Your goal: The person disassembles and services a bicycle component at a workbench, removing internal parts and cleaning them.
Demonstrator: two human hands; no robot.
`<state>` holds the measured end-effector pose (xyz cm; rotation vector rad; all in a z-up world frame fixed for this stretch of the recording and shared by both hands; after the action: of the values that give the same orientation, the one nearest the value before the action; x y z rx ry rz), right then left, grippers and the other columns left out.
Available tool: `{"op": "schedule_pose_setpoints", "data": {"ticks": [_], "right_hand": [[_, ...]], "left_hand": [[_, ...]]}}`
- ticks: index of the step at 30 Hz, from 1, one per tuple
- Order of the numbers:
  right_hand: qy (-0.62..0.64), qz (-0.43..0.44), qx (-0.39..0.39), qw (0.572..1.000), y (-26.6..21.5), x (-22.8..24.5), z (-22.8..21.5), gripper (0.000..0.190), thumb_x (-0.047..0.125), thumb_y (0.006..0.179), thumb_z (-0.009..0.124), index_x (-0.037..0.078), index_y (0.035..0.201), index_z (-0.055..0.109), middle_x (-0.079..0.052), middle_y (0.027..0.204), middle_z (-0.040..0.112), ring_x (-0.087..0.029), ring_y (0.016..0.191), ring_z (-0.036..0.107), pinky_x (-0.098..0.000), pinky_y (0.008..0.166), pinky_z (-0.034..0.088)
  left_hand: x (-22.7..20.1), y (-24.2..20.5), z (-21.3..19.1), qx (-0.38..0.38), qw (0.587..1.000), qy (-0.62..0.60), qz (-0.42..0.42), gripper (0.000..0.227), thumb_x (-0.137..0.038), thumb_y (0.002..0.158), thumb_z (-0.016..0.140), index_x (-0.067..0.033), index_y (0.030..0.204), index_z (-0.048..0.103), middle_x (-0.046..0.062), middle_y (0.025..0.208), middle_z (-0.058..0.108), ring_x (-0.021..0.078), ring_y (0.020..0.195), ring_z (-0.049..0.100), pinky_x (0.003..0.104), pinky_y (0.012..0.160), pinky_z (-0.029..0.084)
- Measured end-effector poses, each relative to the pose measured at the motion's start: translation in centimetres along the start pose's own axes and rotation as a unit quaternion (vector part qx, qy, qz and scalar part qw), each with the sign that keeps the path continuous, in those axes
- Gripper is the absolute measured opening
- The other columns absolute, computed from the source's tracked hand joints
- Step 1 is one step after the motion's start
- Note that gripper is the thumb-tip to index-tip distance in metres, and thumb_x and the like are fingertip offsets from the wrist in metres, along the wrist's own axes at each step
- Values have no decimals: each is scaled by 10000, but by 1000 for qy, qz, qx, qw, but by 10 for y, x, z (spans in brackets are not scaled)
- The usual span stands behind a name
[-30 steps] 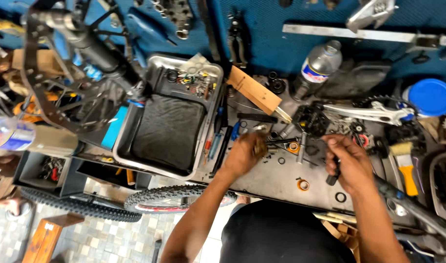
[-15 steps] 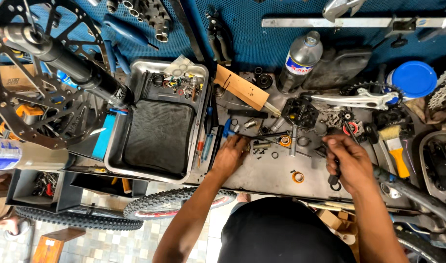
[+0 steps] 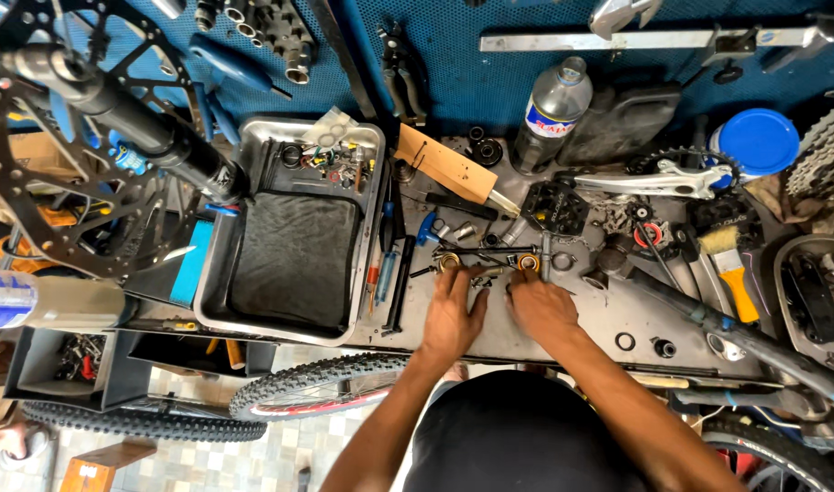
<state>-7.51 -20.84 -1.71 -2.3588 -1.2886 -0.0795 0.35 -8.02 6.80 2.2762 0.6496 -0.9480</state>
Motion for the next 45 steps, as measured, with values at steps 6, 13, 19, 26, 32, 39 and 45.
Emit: {"op": "schedule_pose_setpoints", "data": {"ticks": [6,13,19,26,32,39,45], "right_hand": [[324,67,4,944,4,-19,-4,334,246,865,726,59,1137,673,-160,944,716,-270,764,632,-391,668,499],[855,27,-64,515,1,-40,-11,166,171,985,585,101,1127,537,-112,944,665,-144,639,530,-300,526,454],[886,67,-88,451,-9,-60,-11,223,201,941,563,149,1155,527,-66,963,650,-209,792,592,-361,660,502],[901,20,-102,422,-6,-108,-12,140,89,873,547,149,989,598,-44,972,696,-217,923,654,-363,845,529],[470,161,35,867,-22,-128,1,576,572,1017,530,60,857,738,-32,657,535,-164,622,493,-352,580,413],[434,-75,-64,895,-29,-76,-56,313,357,980,655,44,991,663,-8,788,621,-113,729,536,-282,644,461],[589,-100,45,801,-40,-74,-56,286,267,927,700,79,1116,600,20,876,552,-68,685,470,-255,577,404]], "left_hand": [[47,-22,35,0,971,-187,-150,354,-38,934,633,-31,1283,574,153,1201,684,259,1066,708,366,797,604],[38,-26,115,185,839,-440,-263,351,-133,1001,632,-3,1314,542,70,1055,680,144,824,692,327,679,575],[8,-16,118,273,861,-351,-248,272,-143,1008,627,43,1204,598,56,823,648,127,638,637,306,579,578],[2,-10,95,294,901,-198,-252,340,-197,972,653,-16,1259,633,133,720,683,128,579,655,329,587,555],[-23,12,67,210,971,-96,-57,349,-209,966,682,11,1234,645,237,910,728,422,843,701,475,714,549],[-20,8,86,312,938,-102,-113,415,-365,1024,566,32,1142,589,276,925,692,439,897,674,495,782,510],[-14,6,92,373,906,-143,-140,511,-484,1025,521,17,1087,600,252,898,685,410,863,675,474,778,533]]}}
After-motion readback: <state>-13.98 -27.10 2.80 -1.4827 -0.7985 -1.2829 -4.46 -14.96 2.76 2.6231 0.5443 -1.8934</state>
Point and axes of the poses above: each hand's wrist, its own y-axis towards the middle knuckle, its own z-axis out of the palm, x = y × z, the point moved 9 cm from there along y, towards the middle knuckle
